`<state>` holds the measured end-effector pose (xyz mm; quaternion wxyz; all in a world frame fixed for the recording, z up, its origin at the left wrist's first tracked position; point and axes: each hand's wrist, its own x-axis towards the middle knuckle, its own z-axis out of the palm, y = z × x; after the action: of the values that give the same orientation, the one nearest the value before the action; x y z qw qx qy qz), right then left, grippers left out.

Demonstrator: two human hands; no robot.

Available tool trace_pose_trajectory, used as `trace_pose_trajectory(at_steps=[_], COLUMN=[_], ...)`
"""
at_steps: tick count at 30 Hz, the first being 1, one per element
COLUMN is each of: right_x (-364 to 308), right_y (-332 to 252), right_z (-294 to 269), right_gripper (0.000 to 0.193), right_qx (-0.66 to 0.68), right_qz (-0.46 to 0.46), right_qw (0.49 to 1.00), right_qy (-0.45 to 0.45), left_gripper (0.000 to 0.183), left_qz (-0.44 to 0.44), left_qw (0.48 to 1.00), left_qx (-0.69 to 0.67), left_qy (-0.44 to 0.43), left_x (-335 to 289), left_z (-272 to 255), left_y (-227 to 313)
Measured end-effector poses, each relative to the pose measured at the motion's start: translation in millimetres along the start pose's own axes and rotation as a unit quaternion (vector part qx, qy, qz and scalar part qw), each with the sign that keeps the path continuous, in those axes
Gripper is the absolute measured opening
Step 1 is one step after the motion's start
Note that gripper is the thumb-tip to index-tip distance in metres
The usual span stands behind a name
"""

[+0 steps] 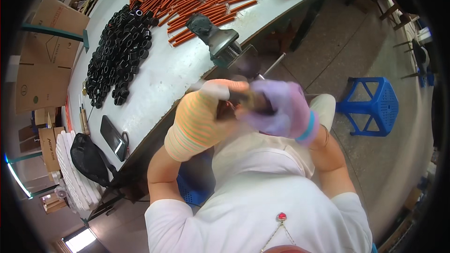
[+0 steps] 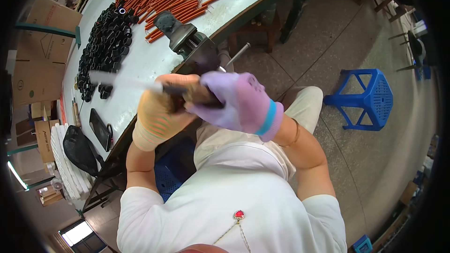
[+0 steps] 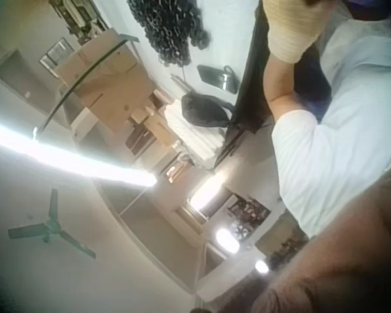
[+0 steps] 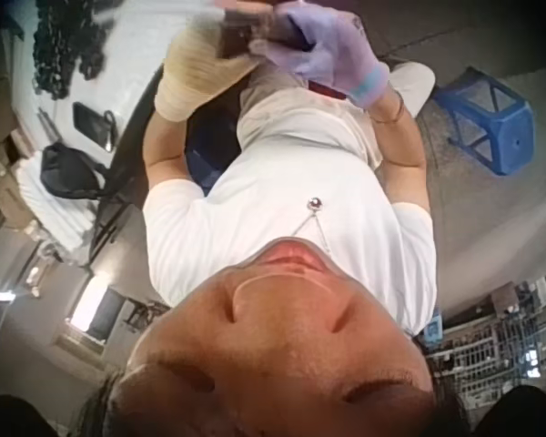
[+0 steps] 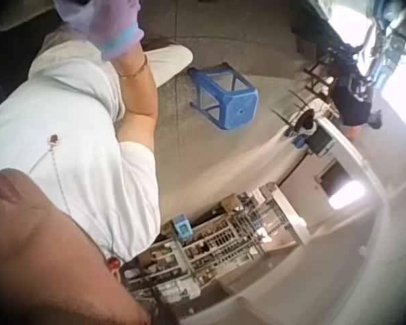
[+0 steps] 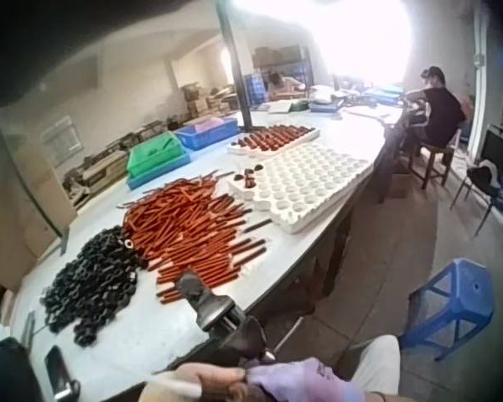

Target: The operator uses a hand tool to wind orange wire around a metal core held in a vice at a workbench.

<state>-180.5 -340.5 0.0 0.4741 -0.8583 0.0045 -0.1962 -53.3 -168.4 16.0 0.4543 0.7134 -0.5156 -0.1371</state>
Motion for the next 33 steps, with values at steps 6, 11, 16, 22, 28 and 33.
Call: trace_pose_trajectory(at_steps=[6, 11, 16, 22, 28, 33], right_x=[-36.5, -78.3, -80.5, -70.4, -93.4, -83.5], right_y=[22.1, 30.6, 11.4, 52.8, 55.4, 51.2], right_z=[7.1, 15.4, 5.9, -15.0, -1.3, -1.4], right_gripper=[0.052, 0.031, 0.029, 0.019, 0.022, 0.026], right_qx=[0.045, 0.215, 0.364, 0.391, 0.271, 0.072], right_qz=[0.011, 0.422, 0.342, 0.386, 0.361, 0.168], right_qw=[0.999, 0.879, 0.865, 0.831, 0.891, 0.983], right_qy=[0.015, -0.059, -0.051, -0.089, 0.041, 0.026], left_gripper=[0.032, 0.033, 0.034, 0.036, 0.038, 0.039], left_qz=[-0.134, -0.064, 0.148, 0.137, 0.115, 0.108], left_qw=[0.882, 0.951, 0.971, 0.976, 0.983, 0.980], left_qx=[-0.451, -0.204, 0.121, 0.133, 0.106, 0.148], left_qy=[0.017, 0.222, 0.147, 0.104, 0.096, 0.082], left_x=[-0.2, 24.6, 47.0, 51.9, 53.9, 56.2], left_z=[2.6, -4.5, -2.7, -9.3, -11.2, -13.0], left_y=[-0.3, -8.1, -23.9, -18.5, -15.2, -5.7])
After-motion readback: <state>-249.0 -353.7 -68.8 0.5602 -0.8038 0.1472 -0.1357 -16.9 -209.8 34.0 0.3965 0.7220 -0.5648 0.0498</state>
